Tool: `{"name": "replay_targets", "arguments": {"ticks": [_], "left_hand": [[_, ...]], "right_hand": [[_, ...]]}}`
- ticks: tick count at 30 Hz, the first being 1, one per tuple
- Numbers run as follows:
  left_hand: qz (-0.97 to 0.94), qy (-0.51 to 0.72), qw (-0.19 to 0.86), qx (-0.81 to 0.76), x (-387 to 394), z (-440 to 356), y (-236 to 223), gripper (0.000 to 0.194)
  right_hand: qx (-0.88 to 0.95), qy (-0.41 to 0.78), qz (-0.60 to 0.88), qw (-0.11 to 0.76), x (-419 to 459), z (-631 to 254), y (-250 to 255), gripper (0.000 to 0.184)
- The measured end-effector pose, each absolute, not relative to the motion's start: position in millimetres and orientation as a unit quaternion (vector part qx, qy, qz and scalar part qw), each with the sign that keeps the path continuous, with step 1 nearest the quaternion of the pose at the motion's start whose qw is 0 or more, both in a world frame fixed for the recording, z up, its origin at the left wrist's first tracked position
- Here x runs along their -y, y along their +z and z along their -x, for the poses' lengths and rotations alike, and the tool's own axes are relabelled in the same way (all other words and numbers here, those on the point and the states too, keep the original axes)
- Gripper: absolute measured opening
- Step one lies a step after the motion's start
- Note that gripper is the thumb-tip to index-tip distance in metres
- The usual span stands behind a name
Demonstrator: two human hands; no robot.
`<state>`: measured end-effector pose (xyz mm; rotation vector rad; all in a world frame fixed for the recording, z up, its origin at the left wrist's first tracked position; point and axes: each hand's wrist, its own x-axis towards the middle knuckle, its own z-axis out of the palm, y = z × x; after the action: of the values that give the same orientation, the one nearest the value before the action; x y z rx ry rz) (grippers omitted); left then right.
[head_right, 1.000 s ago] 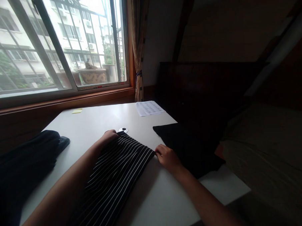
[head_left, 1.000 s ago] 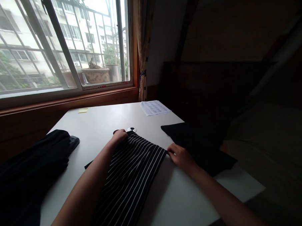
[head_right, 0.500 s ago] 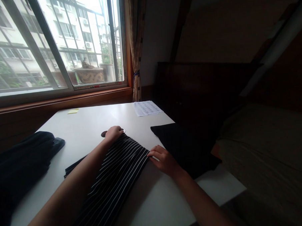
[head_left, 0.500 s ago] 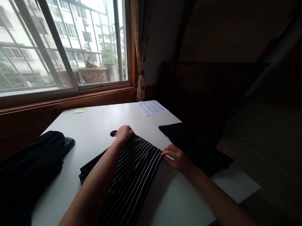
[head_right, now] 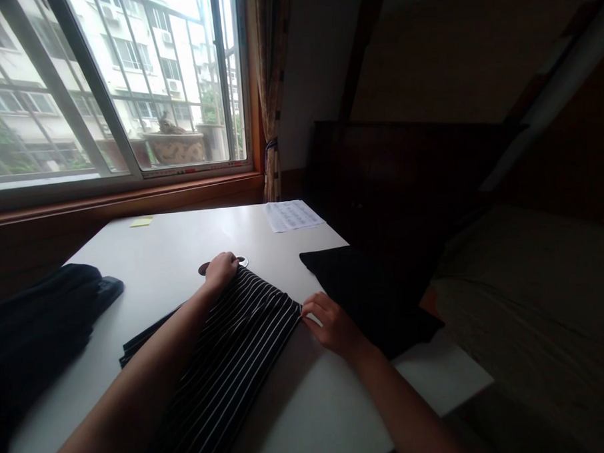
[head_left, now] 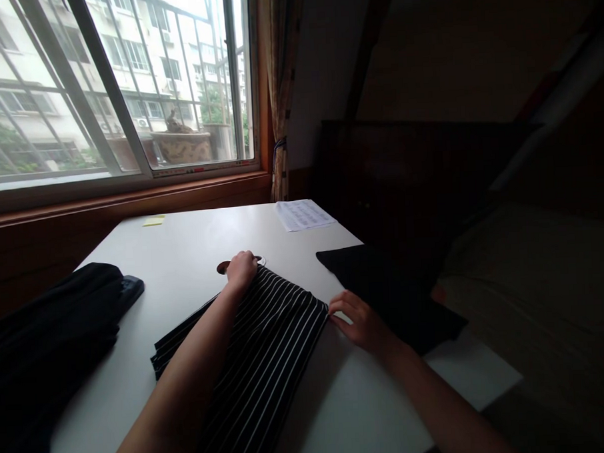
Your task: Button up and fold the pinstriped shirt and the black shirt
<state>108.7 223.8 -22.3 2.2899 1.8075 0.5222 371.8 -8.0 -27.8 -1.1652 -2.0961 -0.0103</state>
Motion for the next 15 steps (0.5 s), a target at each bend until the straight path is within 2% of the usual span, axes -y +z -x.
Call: {"name": "replay_targets", "arguments": {"ticks": [4, 11, 15], "left_hand": [[-0.775, 0.165, 0.1, -0.602, -227, -110, -19, 0.039], [-0.784, 0.126, 0.126, -0.595, -234, -117, -19, 0.024], [-0.784, 0.126, 0.113, -0.598, -238, -117, -22, 0.033]], "right_hand": [[0.791, 0.035, 0.485, 0.371, 2, -377, -32, 0.031], [0.793, 0.053, 0.495, 0.352, -5, -377, -33, 0.014], [0.789, 0.03, 0.506, 0.347, -3, -380, -34, 0.012]]}}
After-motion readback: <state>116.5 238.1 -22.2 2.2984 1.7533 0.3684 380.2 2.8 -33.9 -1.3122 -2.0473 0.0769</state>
